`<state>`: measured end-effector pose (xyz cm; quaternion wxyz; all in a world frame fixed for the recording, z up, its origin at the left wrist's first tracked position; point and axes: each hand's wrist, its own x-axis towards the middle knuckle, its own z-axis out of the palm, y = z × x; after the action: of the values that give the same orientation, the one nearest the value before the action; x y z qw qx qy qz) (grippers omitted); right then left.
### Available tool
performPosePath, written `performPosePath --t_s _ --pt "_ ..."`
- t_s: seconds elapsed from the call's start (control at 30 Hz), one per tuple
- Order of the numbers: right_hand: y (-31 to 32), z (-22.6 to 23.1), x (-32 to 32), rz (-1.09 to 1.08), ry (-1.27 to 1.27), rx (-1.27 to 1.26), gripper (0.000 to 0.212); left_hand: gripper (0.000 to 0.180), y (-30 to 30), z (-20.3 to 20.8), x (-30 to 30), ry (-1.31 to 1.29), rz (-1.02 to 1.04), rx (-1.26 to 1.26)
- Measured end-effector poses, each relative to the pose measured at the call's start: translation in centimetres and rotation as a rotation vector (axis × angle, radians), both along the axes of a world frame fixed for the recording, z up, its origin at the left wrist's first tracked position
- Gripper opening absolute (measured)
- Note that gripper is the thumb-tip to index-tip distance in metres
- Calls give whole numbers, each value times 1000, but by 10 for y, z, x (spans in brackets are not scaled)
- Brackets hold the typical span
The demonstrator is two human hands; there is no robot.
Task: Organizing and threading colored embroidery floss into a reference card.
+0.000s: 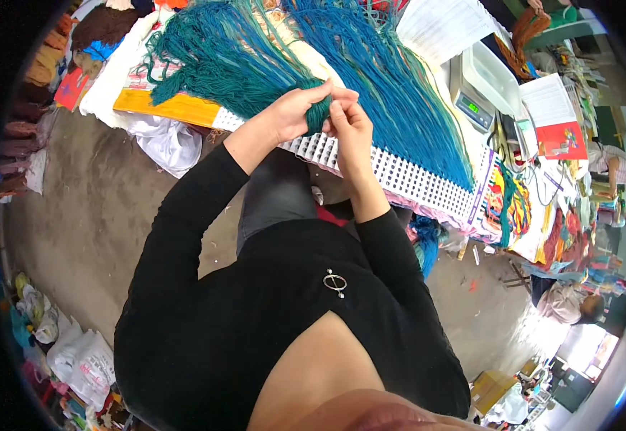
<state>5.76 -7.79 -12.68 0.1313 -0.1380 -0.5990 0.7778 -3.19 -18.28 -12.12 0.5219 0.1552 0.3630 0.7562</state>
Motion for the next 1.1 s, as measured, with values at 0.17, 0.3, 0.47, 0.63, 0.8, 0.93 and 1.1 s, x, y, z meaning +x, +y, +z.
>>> performPosePath --t_s 0.17,0.3,0.47,0.63,0.8,0.93,1.1 --pt "7 1 7 4 39 -143 14 53 4 11 1 -140 64 39" --pt "4 5 8 12 62 -242 13 52 -1 5 -4 -178 57 118" --pt "6 6 9 -20 54 -380 14 50 0 13 -3 -109 81 88" --pt "6 9 8 50 -11 -381 13 49 -5 14 -2 -15 50 50" --pt "7 8 9 82 1 -267 14 47 -5 15 2 21 45 2" --pt "2 14 9 -3 62 -285 14 47 -8 14 -4 -128 116 112" --pt "13 19 17 37 8 -60 14 48 -15 25 -9 89 269 -89"
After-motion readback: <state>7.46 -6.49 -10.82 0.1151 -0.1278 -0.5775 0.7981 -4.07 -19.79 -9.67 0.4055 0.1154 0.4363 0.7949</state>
